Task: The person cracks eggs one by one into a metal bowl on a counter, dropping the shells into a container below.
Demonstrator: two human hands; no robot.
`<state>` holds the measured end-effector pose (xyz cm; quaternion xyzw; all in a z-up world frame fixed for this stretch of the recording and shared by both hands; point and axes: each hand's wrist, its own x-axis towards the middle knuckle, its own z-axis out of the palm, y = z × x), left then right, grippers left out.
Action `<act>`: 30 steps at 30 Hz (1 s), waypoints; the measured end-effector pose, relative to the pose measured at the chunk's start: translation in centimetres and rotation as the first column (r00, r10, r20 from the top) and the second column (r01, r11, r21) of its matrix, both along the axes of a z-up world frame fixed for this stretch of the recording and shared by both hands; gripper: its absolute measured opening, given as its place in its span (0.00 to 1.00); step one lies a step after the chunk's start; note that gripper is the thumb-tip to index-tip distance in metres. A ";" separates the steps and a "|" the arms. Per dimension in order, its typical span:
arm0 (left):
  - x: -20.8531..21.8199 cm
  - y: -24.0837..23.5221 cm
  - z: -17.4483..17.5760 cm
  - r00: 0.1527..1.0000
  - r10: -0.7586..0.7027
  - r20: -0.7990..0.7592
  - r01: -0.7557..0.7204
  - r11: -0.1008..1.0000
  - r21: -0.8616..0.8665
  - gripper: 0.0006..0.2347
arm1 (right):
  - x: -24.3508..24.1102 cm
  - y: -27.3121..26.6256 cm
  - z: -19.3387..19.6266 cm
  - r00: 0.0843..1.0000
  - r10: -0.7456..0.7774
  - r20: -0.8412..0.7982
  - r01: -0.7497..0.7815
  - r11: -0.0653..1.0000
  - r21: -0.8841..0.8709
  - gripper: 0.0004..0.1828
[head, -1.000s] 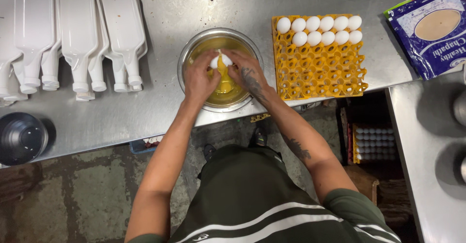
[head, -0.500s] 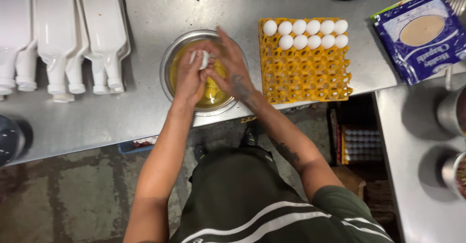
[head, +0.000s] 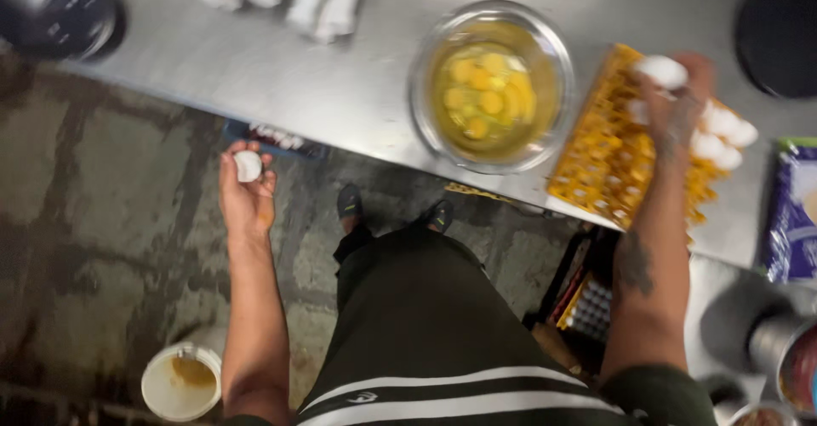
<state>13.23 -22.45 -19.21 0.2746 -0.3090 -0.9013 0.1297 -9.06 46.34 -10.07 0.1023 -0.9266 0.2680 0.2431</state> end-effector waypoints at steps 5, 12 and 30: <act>6.3 -4.4 -12.9 0.846 0.222 0.485 -0.290 0.955 0.068 0.12 | 10.3 -0.9 2.1 0.907 0.142 0.397 0.295 0.461 -0.837 0.23; 1.3 -10.1 -18.6 0.810 0.280 0.516 -0.348 0.937 0.039 0.27 | 20.1 -6.7 4.3 0.776 0.238 0.585 0.459 0.423 -0.781 0.17; -1.2 5.2 -8.8 0.451 -0.829 0.330 0.884 0.367 -0.288 0.16 | 23.8 -23.4 -3.4 0.937 -0.223 0.268 0.287 0.930 -0.228 0.26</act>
